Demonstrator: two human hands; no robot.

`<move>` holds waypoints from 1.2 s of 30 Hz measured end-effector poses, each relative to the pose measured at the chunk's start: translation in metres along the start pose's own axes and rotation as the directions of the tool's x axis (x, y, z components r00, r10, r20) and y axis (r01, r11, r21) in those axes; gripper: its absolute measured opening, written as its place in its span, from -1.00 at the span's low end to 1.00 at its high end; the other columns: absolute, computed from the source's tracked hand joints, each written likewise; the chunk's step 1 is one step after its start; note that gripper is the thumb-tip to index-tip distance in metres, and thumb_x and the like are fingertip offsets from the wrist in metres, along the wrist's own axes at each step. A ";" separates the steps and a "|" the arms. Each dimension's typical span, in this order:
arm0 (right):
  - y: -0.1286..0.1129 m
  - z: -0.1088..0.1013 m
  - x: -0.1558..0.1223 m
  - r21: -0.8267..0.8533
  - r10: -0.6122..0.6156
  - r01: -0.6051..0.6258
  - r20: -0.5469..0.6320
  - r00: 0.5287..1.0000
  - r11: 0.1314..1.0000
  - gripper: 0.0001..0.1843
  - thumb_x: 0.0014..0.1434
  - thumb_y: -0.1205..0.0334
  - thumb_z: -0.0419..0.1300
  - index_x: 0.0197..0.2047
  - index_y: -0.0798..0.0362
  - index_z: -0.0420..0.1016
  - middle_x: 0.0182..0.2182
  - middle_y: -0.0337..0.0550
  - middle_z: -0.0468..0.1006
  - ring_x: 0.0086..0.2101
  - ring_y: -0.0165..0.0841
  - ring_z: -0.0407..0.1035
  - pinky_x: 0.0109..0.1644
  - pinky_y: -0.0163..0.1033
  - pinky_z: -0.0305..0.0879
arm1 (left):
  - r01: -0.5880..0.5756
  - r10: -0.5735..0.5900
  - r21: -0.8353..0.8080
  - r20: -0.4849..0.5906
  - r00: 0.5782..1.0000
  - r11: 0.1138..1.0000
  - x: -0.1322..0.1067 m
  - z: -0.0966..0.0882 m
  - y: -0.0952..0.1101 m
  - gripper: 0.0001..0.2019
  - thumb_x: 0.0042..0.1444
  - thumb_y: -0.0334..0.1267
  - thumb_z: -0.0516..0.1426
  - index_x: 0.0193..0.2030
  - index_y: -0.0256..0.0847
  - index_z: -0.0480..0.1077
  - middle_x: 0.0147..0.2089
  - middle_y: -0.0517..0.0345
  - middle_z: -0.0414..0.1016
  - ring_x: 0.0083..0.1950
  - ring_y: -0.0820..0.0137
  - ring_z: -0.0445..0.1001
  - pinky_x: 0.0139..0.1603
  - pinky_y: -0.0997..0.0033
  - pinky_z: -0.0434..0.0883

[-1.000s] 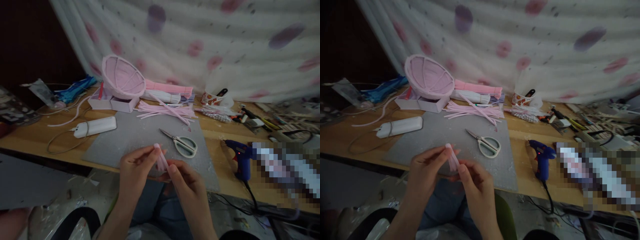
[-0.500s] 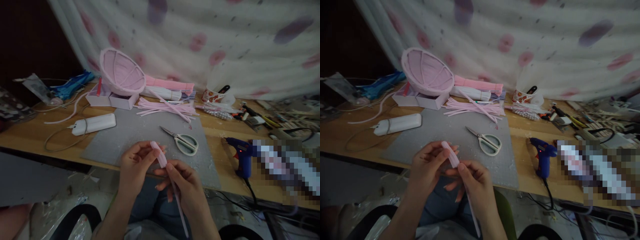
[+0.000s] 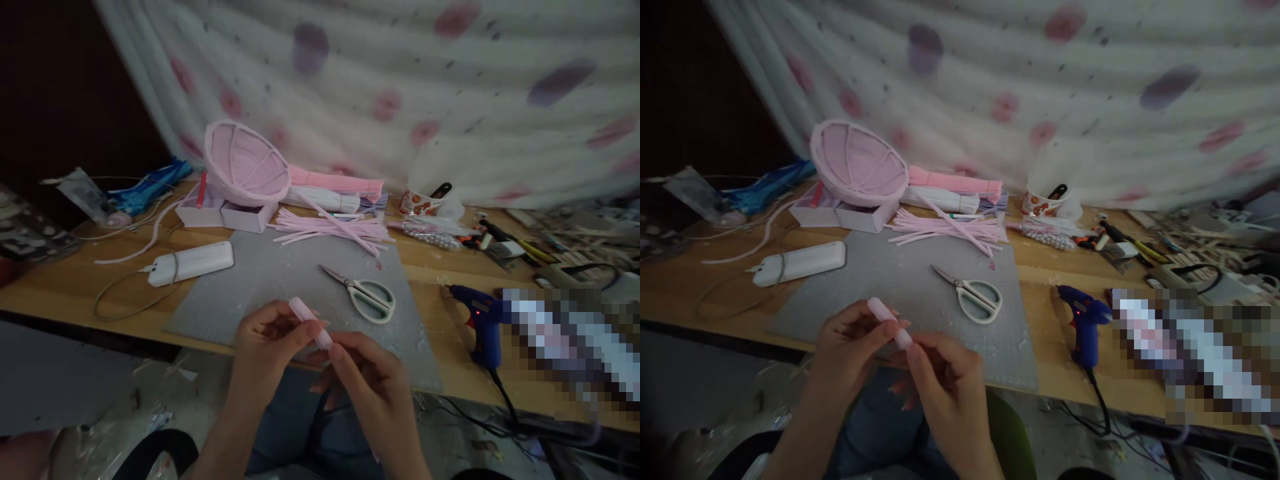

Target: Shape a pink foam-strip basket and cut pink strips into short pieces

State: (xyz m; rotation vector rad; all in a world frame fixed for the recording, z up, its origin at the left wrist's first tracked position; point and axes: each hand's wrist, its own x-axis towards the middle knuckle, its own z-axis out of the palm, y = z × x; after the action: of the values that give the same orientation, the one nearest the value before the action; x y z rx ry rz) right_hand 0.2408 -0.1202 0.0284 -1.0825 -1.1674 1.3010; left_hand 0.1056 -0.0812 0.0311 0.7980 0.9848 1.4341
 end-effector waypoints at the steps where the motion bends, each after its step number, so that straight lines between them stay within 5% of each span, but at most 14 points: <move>1: 0.000 -0.001 0.000 -0.068 -0.056 0.056 -0.003 0.998 0.996 -0.80 0.26 0.09 0.26 -0.11 -0.01 0.60 -0.39 -0.19 0.66 -0.53 -0.39 0.55 -0.56 -0.42 0.46 | -0.025 0.025 -0.004 -0.006 1.000 1.000 0.000 0.002 -0.001 -0.85 -0.24 -0.36 0.46 -0.51 -0.15 0.60 -0.54 0.22 0.62 -0.52 0.49 0.56 -0.49 0.65 0.48; 4: 0.001 -0.004 -0.003 -0.293 -0.263 0.236 -0.056 0.963 0.927 -0.83 0.26 0.22 0.25 -0.08 -0.05 0.58 -0.41 -0.26 0.66 -0.51 -0.41 0.56 -0.51 -0.44 0.47 | -0.069 0.068 -0.048 -0.023 0.997 0.996 -0.002 0.007 -0.005 -0.84 -0.24 -0.37 0.46 -0.52 -0.16 0.59 -0.54 0.22 0.62 -0.54 0.50 0.55 -0.48 0.65 0.49; 9: -0.001 -0.006 -0.005 -0.572 -0.545 0.418 -0.062 0.836 0.706 -0.82 0.27 0.39 0.19 -0.18 -0.04 0.59 -0.52 -0.35 0.61 -0.59 -0.49 0.50 -0.47 -0.47 0.41 | 0.000 -0.005 -0.124 -0.039 0.999 0.992 -0.009 0.012 -0.011 -0.79 -0.29 -0.35 0.48 -0.49 -0.17 0.58 -0.50 0.21 0.65 -0.50 0.47 0.59 -0.44 0.62 0.52; 16: -0.003 -0.006 0.010 -0.665 -0.613 0.446 -0.022 0.790 0.599 -0.86 0.26 0.38 0.18 -0.29 0.05 0.56 -0.54 -0.29 0.60 -0.60 -0.49 0.46 -0.51 -0.47 0.35 | 0.133 -0.137 -0.091 -0.050 0.989 0.987 -0.004 0.015 -0.013 -0.75 -0.32 -0.38 0.49 -0.43 -0.17 0.62 -0.45 0.16 0.68 -0.44 0.40 0.64 -0.41 0.58 0.55; 22: 0.002 -0.011 0.014 -0.635 -0.471 0.374 0.019 0.882 0.676 -0.85 0.30 0.33 0.19 -0.15 -0.02 0.59 -0.41 -0.31 0.67 -0.47 -0.46 0.55 -0.39 -0.44 0.42 | 0.169 -0.217 -0.258 -0.167 0.962 0.951 0.008 0.009 -0.018 -0.68 -0.38 -0.34 0.52 -0.39 -0.17 0.64 -0.48 0.18 0.67 -0.42 0.43 0.65 -0.34 0.64 0.54; 26: -0.011 -0.052 0.037 -0.792 -0.470 0.316 0.041 0.882 0.522 -0.81 0.34 0.24 0.13 -0.10 -0.02 0.58 -0.20 -0.18 0.69 -0.22 -0.31 0.59 -0.17 -0.29 0.46 | 0.122 -0.240 -0.386 -0.275 0.931 0.914 0.026 0.003 -0.017 -0.70 -0.42 -0.37 0.52 -0.45 -0.21 0.62 -0.45 0.22 0.67 -0.33 0.48 0.65 -0.26 0.68 0.54; 29: -0.017 -0.080 0.070 -0.914 -0.294 0.180 0.071 0.953 0.364 -0.78 0.31 0.23 0.11 -0.08 0.04 0.57 -0.16 -0.04 0.66 -0.20 -0.19 0.56 -0.14 -0.15 0.44 | 0.092 -0.261 -0.449 -0.331 0.907 0.889 0.039 0.000 -0.010 -0.73 -0.38 -0.43 0.50 -0.48 -0.25 0.59 -0.45 0.21 0.66 -0.36 0.49 0.63 -0.31 0.64 0.56; 33: -0.018 -0.089 0.105 -0.975 0.039 0.139 0.148 0.988 0.173 -0.83 0.20 0.25 0.20 -0.15 0.09 0.53 -0.24 0.03 0.63 -0.25 -0.13 0.53 -0.21 -0.13 0.39 | 0.049 -0.343 -0.589 -0.399 0.851 0.806 0.055 -0.003 0.002 -0.83 -0.09 -0.56 0.36 -0.53 -0.26 0.54 -0.47 0.22 0.65 -0.43 0.52 0.61 -0.29 0.59 0.58; 36: -0.018 -0.087 0.114 -0.972 0.108 0.150 0.171 0.979 0.181 -0.85 0.21 0.23 0.17 -0.17 0.07 0.48 -0.29 -0.01 0.63 -0.29 -0.19 0.53 -0.27 -0.19 0.36 | 0.029 -0.385 -0.650 -0.413 0.825 0.759 0.067 -0.001 0.011 -0.76 0.04 -0.61 0.26 -0.54 -0.24 0.53 -0.49 0.23 0.65 -0.44 0.54 0.62 -0.30 0.61 0.57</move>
State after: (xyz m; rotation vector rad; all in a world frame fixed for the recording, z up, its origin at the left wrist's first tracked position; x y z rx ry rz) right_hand 0.3221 -0.0015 0.0377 -1.8508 -2.3420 0.4227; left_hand 0.0935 -0.0150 0.0359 -0.2289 0.8706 1.6653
